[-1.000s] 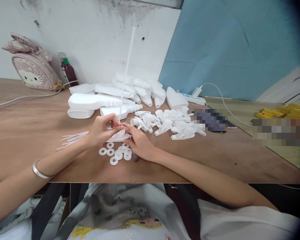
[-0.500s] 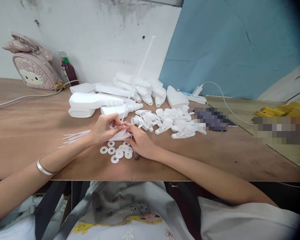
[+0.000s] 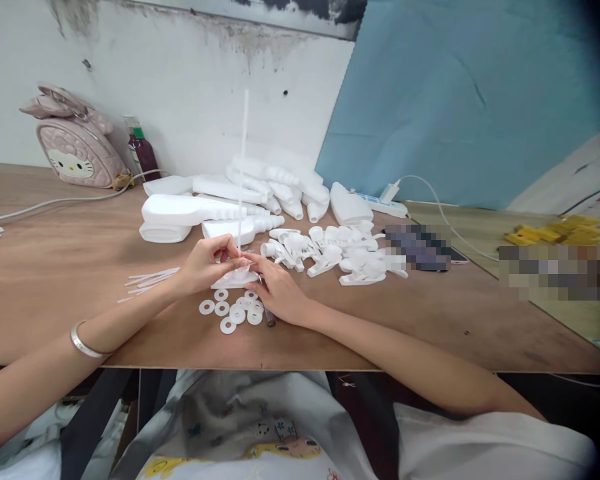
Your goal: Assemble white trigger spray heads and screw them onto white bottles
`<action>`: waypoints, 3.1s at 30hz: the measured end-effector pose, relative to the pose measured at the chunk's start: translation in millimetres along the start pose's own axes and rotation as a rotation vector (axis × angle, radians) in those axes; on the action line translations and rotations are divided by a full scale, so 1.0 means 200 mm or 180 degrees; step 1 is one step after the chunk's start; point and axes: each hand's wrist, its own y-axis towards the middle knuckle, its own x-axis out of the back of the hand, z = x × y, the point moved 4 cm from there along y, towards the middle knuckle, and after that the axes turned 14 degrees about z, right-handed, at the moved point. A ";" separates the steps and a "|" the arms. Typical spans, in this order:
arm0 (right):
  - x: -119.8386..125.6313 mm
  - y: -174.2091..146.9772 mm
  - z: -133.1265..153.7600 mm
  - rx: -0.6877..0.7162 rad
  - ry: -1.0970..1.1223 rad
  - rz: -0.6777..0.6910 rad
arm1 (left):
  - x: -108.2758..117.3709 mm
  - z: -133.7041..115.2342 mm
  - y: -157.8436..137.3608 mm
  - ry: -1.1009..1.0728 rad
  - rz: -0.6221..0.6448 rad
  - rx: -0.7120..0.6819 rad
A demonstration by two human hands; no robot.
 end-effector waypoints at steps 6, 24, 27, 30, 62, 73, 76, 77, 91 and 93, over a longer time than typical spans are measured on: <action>0.00 -0.01 0.00 0.0080 -0.0030 -0.0019 | -0.01 -0.01 0.00 -0.0244 0.0064 0.0068; 0.00 -0.01 0.01 0.0026 -0.0103 0.0012 | 0.04 -0.10 0.00 0.0629 -0.0250 -0.0456; 0.00 0.00 0.01 0.0045 -0.0150 0.0014 | 0.04 -0.10 -0.01 0.0760 -0.0263 -0.0556; 0.00 0.00 0.01 0.0075 -0.0134 0.0001 | 0.04 -0.10 -0.01 0.0942 -0.0285 -0.0724; 0.09 -0.06 0.03 -0.0031 0.0331 -0.0740 | -0.02 0.00 -0.01 0.0403 0.1052 -0.0003; 0.07 -0.06 -0.08 -0.0307 0.1589 -0.1481 | 0.04 -0.02 -0.02 0.0787 -0.0207 -0.0116; 0.06 -0.05 -0.08 -0.0239 0.1953 -0.1539 | 0.05 -0.03 -0.03 0.0769 -0.0327 -0.0190; 0.07 -0.05 -0.08 -0.0218 0.2049 -0.1552 | 0.05 -0.04 -0.03 0.0744 -0.0328 -0.0214; 0.06 -0.01 -0.02 0.0212 0.3160 0.0249 | -0.01 -0.08 -0.03 0.0732 0.0360 -0.1032; 0.06 -0.02 -0.02 0.0167 0.3017 0.0224 | -0.01 -0.09 -0.03 0.0777 0.0381 -0.1037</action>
